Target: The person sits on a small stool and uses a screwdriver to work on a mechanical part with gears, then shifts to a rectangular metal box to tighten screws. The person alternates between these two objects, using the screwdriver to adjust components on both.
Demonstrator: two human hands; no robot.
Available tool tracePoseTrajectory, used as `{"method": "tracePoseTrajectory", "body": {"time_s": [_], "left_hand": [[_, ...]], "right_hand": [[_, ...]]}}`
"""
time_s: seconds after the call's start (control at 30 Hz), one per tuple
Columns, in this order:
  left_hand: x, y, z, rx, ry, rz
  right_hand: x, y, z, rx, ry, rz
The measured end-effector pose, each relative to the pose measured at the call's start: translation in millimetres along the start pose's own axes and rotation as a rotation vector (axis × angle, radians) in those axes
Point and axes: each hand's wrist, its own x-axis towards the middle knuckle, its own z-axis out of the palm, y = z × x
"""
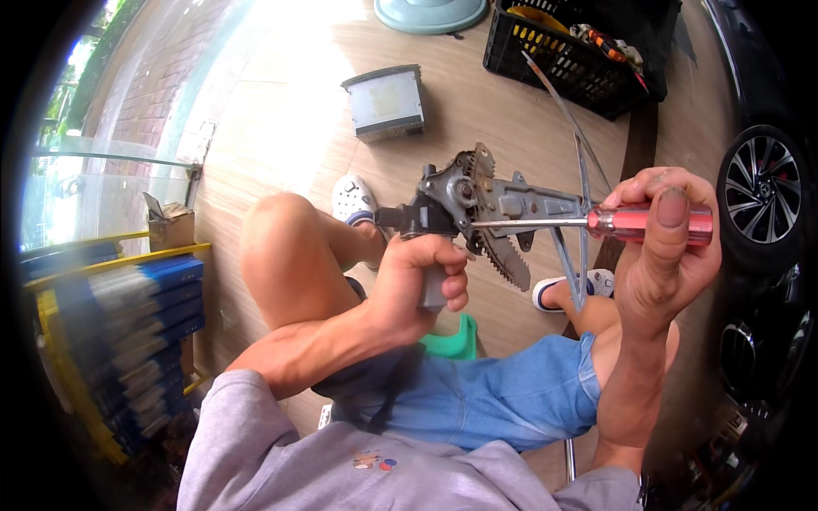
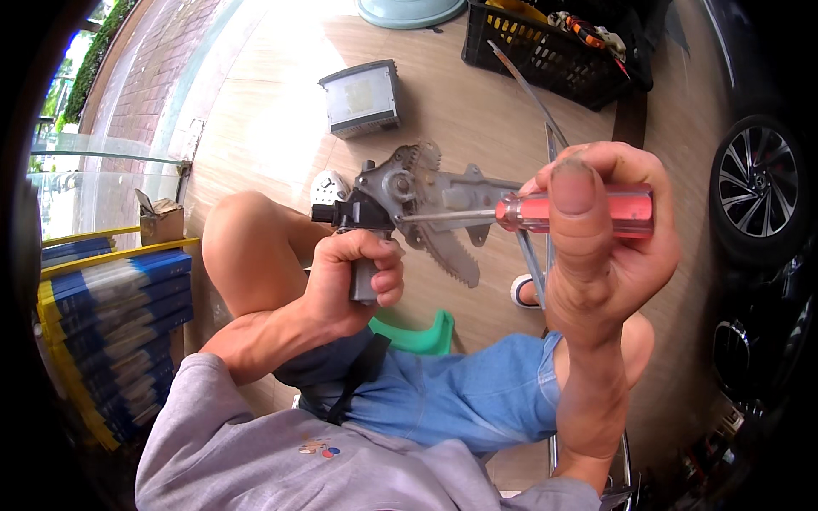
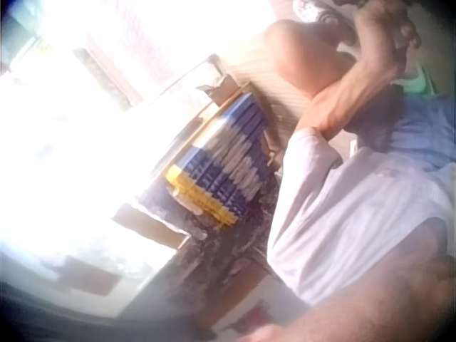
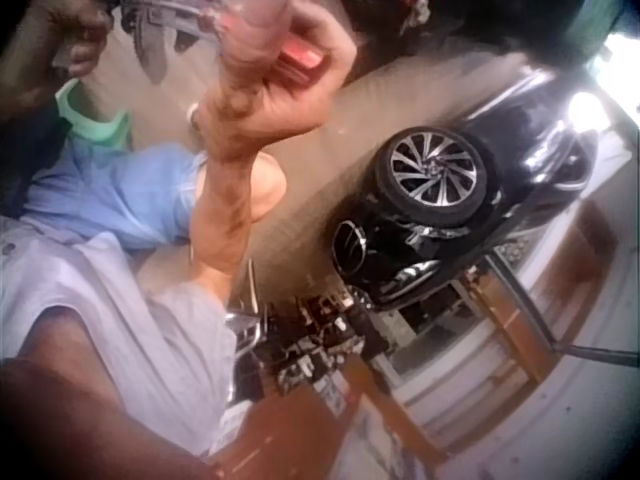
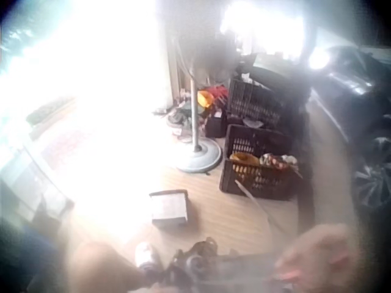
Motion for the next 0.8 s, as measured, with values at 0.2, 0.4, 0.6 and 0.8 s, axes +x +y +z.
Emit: {"method": "tracePoseTrajectory", "body": {"time_s": [0.2, 0.4, 0.6, 0.8], "left_hand": [[0.2, 2.7, 3.4, 0.018, -0.001, 0.003], [0.8, 2.7, 6.2, -0.010, 0.008, 0.003], [2.2, 2.6, 6.2, -0.004, -0.007, -0.006], [2.3, 2.1, 9.1, -0.010, 0.027, 0.000]], "right_hand": [[-1.3, 7.9, 1.5, -0.005, -0.012, 0.026], [2.4, 12.7, -2.2, -0.048, 0.013, 0.003], [6.8, 14.2, -9.1, -0.059, 0.017, -0.001], [4.9, 17.0, -4.7, -0.066, 0.020, -0.003]]}}
